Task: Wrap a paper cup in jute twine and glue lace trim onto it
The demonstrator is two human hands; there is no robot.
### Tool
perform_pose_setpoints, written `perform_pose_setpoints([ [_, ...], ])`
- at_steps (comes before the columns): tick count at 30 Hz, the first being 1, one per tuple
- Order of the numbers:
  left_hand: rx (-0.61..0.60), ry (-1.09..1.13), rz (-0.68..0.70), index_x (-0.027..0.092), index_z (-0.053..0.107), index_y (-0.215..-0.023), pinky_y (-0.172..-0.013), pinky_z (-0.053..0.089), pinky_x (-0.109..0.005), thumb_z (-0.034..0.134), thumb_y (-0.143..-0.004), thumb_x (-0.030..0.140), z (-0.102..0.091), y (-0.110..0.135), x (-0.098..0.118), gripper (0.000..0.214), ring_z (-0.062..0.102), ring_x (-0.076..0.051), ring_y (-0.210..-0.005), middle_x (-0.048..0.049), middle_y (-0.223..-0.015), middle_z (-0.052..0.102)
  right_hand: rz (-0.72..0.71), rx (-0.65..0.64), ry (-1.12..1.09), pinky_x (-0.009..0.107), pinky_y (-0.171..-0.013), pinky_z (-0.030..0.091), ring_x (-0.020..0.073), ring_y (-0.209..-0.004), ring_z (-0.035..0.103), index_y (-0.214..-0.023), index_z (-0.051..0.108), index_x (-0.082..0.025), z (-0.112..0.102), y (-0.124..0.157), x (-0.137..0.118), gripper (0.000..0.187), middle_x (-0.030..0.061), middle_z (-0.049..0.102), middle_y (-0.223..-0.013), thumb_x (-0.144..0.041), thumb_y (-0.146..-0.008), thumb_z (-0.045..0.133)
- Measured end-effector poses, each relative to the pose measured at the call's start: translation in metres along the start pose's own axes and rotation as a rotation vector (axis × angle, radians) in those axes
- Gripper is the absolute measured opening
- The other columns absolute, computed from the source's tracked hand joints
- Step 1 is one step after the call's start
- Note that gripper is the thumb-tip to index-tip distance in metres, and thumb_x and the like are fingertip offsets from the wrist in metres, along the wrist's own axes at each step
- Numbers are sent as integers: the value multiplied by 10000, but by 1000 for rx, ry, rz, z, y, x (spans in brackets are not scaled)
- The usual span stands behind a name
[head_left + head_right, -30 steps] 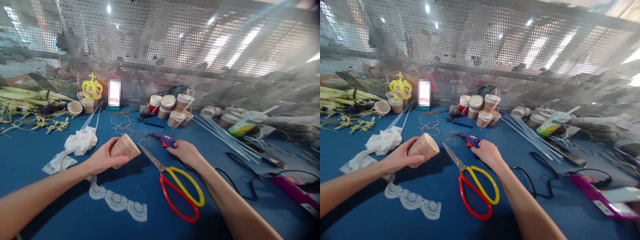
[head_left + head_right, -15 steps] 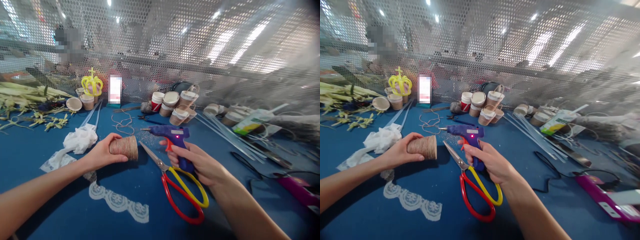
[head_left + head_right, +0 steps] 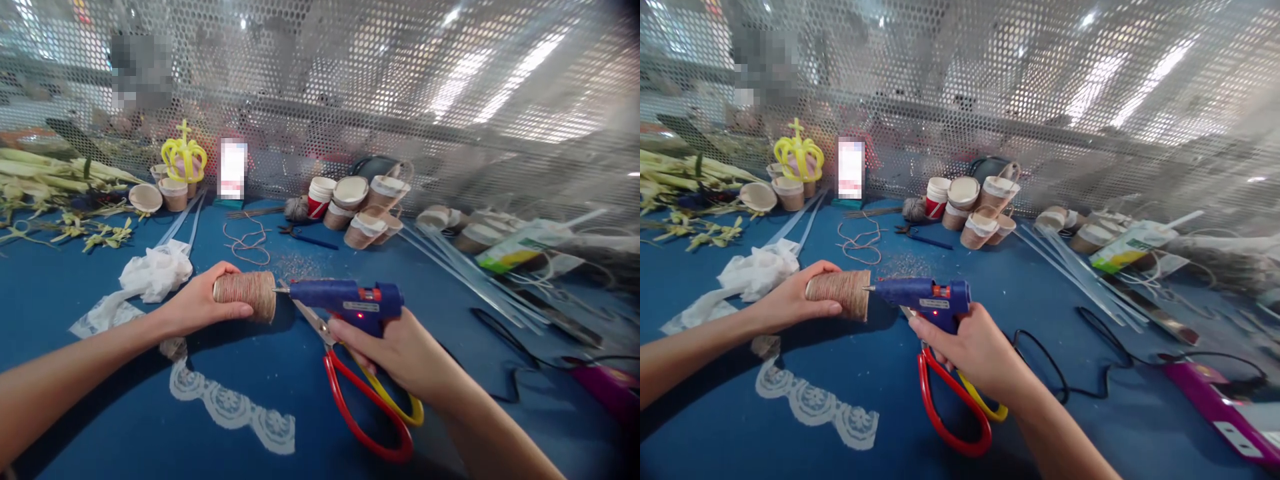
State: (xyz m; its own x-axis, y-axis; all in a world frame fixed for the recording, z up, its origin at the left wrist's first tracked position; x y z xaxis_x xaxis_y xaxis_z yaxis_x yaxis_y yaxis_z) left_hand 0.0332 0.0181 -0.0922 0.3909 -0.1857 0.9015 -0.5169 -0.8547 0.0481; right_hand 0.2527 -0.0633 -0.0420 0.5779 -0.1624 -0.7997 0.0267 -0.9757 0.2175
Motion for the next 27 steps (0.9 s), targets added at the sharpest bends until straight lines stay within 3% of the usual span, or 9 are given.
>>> perform_pose_setpoints([
  [6,-3,31,-16,178,452,-938,-580,394,-253,642,-633,450,0,1,3,450,492,-137,-649,29,-723,519,106,27,80,263,-407,350,93,-353,343,-363,347,-232,0,-1,2,450,-40,371,-339,-442,-708,544],
  [17,-16,49,-1,180,443,-947,-576,385,-246,648,-643,441,-1,0,-2,450,486,-130,-644,30,-730,512,56,62,29,256,-391,319,95,-321,331,-468,453,-245,0,-1,-3,306,-64,369,-299,-414,-701,556],
  [27,-64,89,20,187,435,-957,-584,382,-240,670,-644,406,1,1,-2,448,471,-122,-651,33,-743,511,98,65,107,244,-412,324,81,-353,335,-373,337,-223,-2,-3,4,460,-48,371,-341,-434,-741,515],
])
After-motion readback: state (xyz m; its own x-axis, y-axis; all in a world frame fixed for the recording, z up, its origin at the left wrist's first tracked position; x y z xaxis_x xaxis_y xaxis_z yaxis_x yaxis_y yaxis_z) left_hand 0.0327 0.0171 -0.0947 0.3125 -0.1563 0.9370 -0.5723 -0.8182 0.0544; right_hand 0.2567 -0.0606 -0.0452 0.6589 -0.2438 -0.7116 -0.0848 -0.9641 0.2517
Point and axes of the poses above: each hand's wrist, its own y-axis away from the middle knuckle, its own z-axis out of the palm, x = y × z, the point moved 3 cm from there along -y, towards the middle knuckle
